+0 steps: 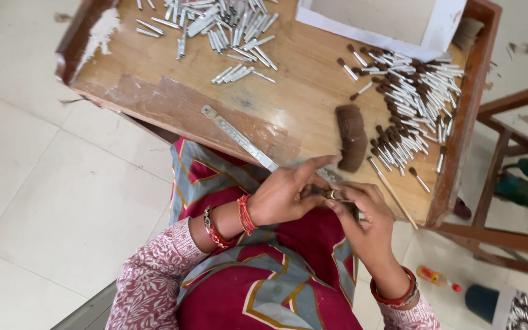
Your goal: Assembling small brushes by manually inserting bristles into metal ferrules using a table-mounted fixture.
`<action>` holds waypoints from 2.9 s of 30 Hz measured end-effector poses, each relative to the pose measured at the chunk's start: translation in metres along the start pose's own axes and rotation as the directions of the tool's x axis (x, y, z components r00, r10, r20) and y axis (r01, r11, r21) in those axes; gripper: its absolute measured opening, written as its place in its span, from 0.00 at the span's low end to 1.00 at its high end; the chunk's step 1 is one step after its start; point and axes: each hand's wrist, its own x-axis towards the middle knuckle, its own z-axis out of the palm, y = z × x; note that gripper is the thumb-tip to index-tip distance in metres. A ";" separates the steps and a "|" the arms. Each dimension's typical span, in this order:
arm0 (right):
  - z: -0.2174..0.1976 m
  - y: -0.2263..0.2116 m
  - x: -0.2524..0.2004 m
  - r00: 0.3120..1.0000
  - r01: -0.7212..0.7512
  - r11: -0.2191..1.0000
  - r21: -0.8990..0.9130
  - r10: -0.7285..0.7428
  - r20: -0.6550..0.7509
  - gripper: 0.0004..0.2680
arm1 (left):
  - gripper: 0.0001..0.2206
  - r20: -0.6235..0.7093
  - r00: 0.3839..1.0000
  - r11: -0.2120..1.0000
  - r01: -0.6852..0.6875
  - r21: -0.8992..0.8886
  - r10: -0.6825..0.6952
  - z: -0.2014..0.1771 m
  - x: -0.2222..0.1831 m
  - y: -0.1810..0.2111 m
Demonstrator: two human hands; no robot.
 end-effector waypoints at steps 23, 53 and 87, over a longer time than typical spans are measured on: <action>0.031 0.016 0.010 0.997 -0.032 0.995 -0.092 0.026 -0.072 0.08 | 0.04 -0.152 0.977 0.425 0.074 0.902 0.151 -0.142 0.068 -0.095; 0.042 0.052 0.000 0.989 0.055 0.980 -0.191 -0.080 -0.128 0.09 | 0.19 -0.114 0.991 0.969 -0.038 0.243 0.067 0.005 -0.007 -0.019; 0.024 0.035 0.013 0.998 0.035 0.977 -0.209 -0.045 -0.042 0.09 | 0.09 -0.168 0.982 0.950 -0.031 0.311 0.087 0.023 0.010 -0.011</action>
